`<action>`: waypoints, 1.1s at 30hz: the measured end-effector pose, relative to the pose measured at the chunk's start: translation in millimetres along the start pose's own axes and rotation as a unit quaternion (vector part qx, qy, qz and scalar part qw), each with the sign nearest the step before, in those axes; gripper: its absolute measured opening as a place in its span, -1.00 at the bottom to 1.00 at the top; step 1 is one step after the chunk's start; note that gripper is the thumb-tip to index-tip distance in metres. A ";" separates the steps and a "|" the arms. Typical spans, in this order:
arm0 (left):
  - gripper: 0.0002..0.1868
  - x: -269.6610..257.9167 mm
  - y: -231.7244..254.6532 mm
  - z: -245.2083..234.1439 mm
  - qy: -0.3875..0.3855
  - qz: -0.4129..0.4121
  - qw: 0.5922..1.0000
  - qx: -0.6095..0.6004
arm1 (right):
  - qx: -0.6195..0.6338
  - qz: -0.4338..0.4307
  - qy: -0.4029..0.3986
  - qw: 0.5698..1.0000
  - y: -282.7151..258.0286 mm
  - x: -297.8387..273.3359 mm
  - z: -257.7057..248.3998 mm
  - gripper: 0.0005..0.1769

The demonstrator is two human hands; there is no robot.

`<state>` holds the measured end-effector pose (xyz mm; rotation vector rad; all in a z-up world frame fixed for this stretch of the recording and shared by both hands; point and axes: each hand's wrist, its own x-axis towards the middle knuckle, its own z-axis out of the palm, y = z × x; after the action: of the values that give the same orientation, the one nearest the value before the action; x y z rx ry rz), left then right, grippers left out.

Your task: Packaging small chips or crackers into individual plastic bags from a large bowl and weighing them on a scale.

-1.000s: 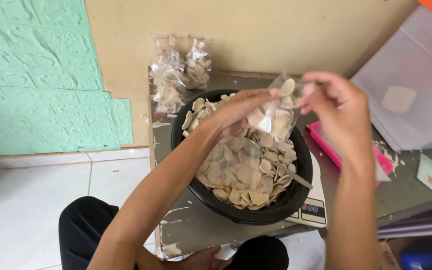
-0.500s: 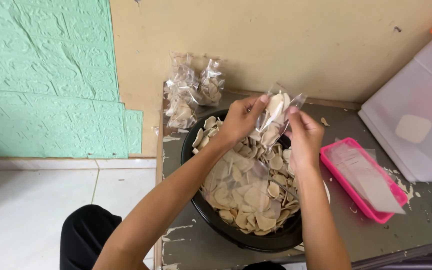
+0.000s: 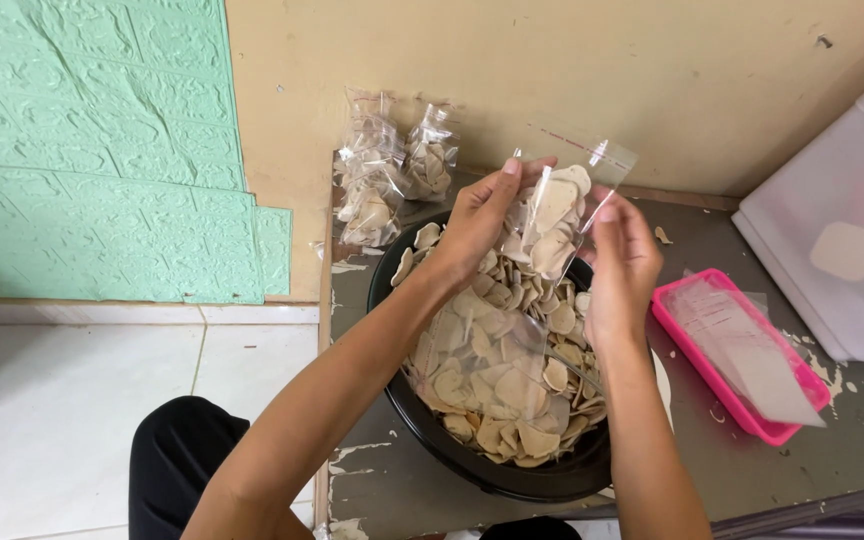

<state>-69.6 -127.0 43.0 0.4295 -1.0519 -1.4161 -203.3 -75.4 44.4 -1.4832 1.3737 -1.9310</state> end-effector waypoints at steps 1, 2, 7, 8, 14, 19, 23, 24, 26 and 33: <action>-0.54 -1.2 -0.6 1.3 0.001 -0.001 1.000 0.000 | 0.000 0.001 0.000 1.000 6.5 1.7 -1.4 -0.70; -0.53 -2.3 -1.4 2.6 0.004 -0.012 1.000 0.006 | -0.027 -0.016 -0.001 1.000 13.2 3.4 -2.8 -0.77; -0.50 -6.5 -9.6 5.7 -0.016 -0.046 0.997 0.052 | -0.019 -0.021 0.037 0.999 31.5 11.1 -11.3 -0.84; -0.36 -2.4 -17.0 1.4 -0.028 -0.103 0.993 0.043 | 0.018 0.002 0.065 0.998 32.1 10.6 -13.0 -0.81; -0.23 8.1 -30.6 -10.4 -0.073 -0.143 0.986 0.051 | 0.120 0.068 0.103 0.985 55.3 21.9 -26.3 -0.83; -0.16 1.1 -27.1 -2.9 -0.087 -0.197 0.976 0.028 | 0.156 0.077 0.119 0.978 59.7 22.8 -25.0 -0.83; -0.26 1.4 -30.4 -1.2 -0.114 -0.167 0.978 0.049 | 0.160 0.129 0.044 0.978 65.6 26.8 -28.3 -0.78; -0.30 5.0 -38.6 -3.7 -0.100 -0.142 0.984 0.037 | 0.168 0.137 -0.002 0.976 67.3 30.8 -31.6 -0.71; -0.33 13.0 -48.3 -10.5 -0.075 -0.134 0.988 0.023 | 0.189 0.184 -0.029 0.964 32.6 19.5 -18.6 -0.59; -0.27 8.4 -32.2 -13.8 -0.083 -0.090 0.991 0.060 | 0.122 0.174 -0.093 0.973 27.7 12.5 -15.2 -0.47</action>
<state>-79.0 -145.0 13.3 0.5103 -1.2622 -1.5736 -229.1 -90.4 28.1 -1.1822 1.1736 -1.6285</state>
